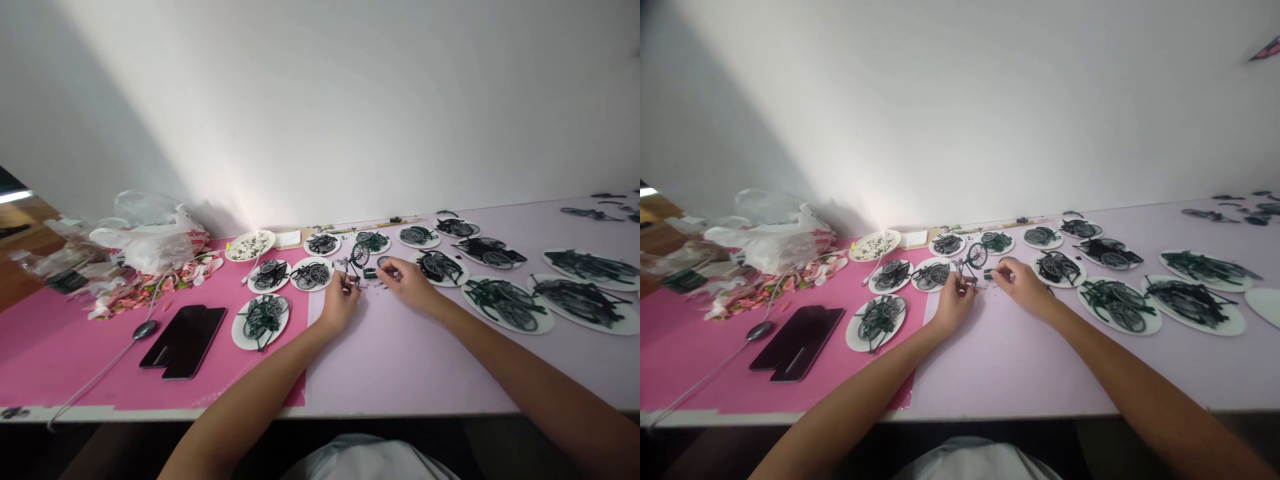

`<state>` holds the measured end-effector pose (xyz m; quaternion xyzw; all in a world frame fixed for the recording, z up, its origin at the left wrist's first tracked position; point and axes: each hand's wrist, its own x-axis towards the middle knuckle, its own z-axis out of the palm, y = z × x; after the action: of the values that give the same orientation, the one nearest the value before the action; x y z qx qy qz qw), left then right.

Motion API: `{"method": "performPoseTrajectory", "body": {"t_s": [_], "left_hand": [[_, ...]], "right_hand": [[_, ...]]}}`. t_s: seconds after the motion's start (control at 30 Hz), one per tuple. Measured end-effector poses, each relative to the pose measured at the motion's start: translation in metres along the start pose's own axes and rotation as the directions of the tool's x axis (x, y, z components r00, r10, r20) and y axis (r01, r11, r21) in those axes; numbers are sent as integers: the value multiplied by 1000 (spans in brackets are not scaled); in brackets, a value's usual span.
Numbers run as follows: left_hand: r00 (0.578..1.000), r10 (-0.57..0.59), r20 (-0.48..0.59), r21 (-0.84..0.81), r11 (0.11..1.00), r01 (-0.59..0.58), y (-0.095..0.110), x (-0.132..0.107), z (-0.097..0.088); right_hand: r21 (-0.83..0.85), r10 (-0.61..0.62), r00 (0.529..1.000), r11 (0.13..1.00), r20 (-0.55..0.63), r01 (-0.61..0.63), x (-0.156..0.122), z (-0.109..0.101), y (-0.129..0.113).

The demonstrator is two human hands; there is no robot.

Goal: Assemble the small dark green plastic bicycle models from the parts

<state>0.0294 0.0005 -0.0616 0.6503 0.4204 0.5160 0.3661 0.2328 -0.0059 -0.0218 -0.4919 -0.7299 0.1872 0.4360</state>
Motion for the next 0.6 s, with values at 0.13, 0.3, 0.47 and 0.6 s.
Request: {"method": "performPoseTrajectory", "body": {"t_s": [0.13,0.3,0.47,0.6], "left_hand": [[1000,-8,-10,-64,998,8,-3,0,1],[1000,16,-2,-37,999,-16,-2,-1,1],[1000,13,5,-21,1000,-13,1,-2,2],[1000,10,4,-27,1000,-10,1,-2,2]], "right_hand": [[-48,41,995,998,94,-36,-5,9,-7],[-71,51,993,997,102,-43,-5,12,-9],[-66,54,993,997,108,-47,-5,11,-5],[-57,65,990,997,127,-58,-5,13,-1]]}}
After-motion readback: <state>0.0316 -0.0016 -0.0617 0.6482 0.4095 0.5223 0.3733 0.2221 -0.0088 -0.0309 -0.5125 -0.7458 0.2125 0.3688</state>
